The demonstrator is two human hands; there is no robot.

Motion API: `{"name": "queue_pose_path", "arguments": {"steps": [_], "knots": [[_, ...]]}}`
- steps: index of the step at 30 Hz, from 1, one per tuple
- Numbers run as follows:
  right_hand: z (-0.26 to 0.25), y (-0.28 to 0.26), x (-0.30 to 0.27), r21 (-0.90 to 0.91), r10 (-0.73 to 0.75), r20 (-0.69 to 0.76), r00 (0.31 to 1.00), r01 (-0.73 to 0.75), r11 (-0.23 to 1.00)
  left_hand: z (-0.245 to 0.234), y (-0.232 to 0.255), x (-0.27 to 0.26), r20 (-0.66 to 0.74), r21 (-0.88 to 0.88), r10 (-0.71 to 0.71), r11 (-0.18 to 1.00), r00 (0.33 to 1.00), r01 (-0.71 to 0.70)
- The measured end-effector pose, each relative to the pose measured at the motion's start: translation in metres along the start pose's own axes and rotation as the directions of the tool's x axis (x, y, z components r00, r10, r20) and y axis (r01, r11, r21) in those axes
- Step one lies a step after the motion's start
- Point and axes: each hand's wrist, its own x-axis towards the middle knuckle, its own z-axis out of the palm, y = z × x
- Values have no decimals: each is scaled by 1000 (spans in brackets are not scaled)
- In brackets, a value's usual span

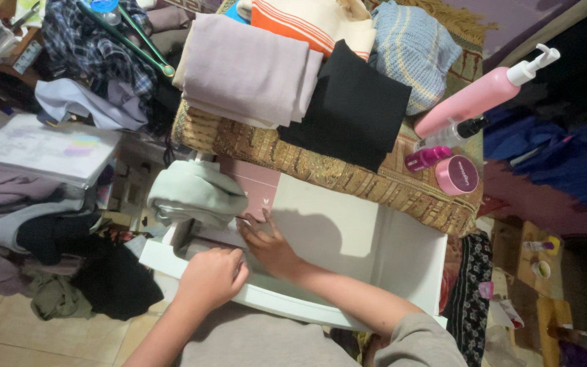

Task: The person wipes the inside of an open white drawer with a cloth. Then the person places a folded towel, a pink box, a white box, a pink bottle, a small pink container, and several folded garments into the drawer.

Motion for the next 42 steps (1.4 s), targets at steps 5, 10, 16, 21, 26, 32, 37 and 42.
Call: {"name": "queue_pose_path", "arguments": {"steps": [5,10,16,21,26,32,37,42], "knots": [[-10,1,1,-6,10,-36,999,-11,1000,-2,0,0,59,20,-38,999,998,37],[-9,1,7,-28,26,-104,994,-29,999,2,-1,0,72,38,-40,999,997,37],[-23,11,9,160,41,-46,998,-34,986,9,-5,2,98,63,8,998,995,-15],[-99,22,-18,608,123,164,979,-198,769,17,-14,2,147,126,45,990,988,-64],[-199,85,-77,756,458,-12,889,-291,586,25,-23,13,73,14,156,987,985,-158],[-271,219,-140,679,762,-632,144,-371,633,10,-20,35,11,-14,158,987,987,-158],[-260,313,-145,476,695,-706,139,-634,610,-19,-4,35,5,-190,35,981,999,-34],[-248,349,-137,592,895,-417,160,-699,401,-33,9,26,-105,-244,56,966,993,-81]]}}
